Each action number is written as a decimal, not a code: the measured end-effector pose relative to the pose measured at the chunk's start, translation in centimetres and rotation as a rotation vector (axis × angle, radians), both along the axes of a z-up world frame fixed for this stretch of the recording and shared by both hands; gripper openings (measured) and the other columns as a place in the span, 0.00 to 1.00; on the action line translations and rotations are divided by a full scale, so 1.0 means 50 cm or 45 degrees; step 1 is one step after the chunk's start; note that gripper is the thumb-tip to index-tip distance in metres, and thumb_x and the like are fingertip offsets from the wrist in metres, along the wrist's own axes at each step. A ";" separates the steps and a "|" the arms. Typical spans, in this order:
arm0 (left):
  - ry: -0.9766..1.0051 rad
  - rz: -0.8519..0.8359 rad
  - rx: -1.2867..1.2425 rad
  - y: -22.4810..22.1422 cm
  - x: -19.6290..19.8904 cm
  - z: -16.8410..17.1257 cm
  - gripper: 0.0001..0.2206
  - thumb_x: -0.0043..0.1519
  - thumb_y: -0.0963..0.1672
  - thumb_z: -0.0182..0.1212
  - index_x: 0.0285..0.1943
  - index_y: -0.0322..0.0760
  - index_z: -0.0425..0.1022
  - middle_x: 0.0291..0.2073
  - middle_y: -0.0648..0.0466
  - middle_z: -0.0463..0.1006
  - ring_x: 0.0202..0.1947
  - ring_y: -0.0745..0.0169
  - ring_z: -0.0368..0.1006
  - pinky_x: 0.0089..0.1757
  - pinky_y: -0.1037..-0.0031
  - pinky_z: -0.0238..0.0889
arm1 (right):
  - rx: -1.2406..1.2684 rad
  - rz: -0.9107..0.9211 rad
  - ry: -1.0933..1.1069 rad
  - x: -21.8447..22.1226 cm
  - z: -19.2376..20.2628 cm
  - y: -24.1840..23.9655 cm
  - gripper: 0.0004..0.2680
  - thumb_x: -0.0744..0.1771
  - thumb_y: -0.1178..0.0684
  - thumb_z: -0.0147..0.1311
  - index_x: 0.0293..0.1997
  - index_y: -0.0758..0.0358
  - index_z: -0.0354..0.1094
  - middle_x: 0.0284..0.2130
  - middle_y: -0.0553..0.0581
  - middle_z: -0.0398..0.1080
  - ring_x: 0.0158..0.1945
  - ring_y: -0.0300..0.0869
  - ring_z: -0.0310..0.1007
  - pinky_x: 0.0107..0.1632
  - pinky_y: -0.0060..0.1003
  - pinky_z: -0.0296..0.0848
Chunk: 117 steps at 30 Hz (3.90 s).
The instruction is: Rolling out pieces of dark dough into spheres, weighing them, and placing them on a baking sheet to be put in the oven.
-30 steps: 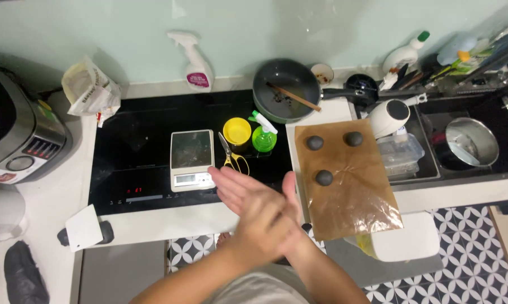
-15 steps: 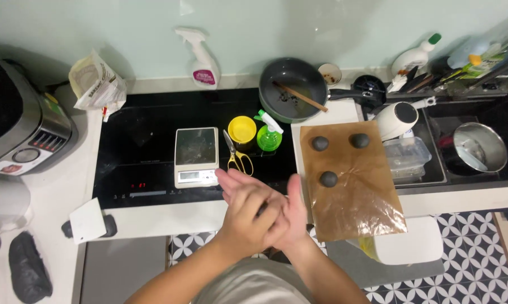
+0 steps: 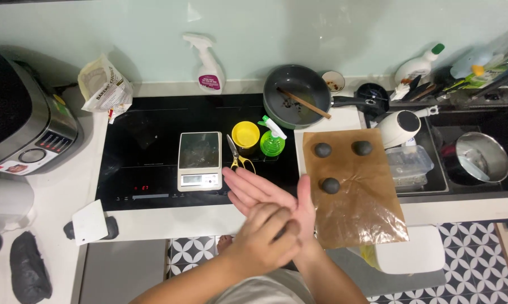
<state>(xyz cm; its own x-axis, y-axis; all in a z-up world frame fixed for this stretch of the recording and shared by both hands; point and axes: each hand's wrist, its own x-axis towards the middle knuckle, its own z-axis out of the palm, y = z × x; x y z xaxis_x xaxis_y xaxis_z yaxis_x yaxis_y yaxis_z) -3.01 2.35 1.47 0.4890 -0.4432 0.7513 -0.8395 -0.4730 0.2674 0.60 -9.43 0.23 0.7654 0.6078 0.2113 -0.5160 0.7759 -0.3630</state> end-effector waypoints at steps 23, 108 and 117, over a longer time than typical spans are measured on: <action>-0.043 0.107 0.089 -0.010 0.030 -0.047 0.13 0.56 0.43 0.68 0.46 0.31 0.74 0.47 0.46 0.72 0.48 0.45 0.69 0.44 0.55 0.61 | -0.053 -0.046 -0.036 -0.002 -0.006 0.010 0.43 0.67 0.19 0.22 0.78 0.80 0.32 0.79 0.77 0.33 0.83 0.59 0.30 0.80 0.49 0.34; 1.080 -0.098 0.310 -0.241 0.023 -0.357 0.32 0.52 0.39 0.67 0.68 0.30 0.62 0.60 0.37 0.68 0.60 0.33 0.63 0.59 0.53 0.56 | -2.318 -1.056 -1.234 -0.209 -0.377 -0.477 0.18 0.56 0.65 0.59 0.49 0.61 0.73 0.48 0.57 0.72 0.61 0.57 0.66 0.65 0.55 0.63; 0.965 1.446 0.066 0.392 -0.115 -0.447 0.06 0.55 0.42 0.60 0.34 0.34 0.81 0.52 0.45 0.81 0.53 0.46 0.76 0.47 0.59 0.70 | -1.872 -0.603 -1.056 -0.071 -0.446 -0.300 0.06 0.66 0.62 0.50 0.37 0.62 0.76 0.32 0.52 0.78 0.40 0.44 0.79 0.46 0.38 0.75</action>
<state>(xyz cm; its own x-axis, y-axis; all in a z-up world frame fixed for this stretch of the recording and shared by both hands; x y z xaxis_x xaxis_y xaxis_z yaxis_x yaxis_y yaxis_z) -8.76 21.96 -20.90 0.8802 0.4556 0.1333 0.3576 -0.8209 0.4452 -2.96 -24.42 -22.05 0.9017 0.4121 0.1312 0.3065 -0.3949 -0.8661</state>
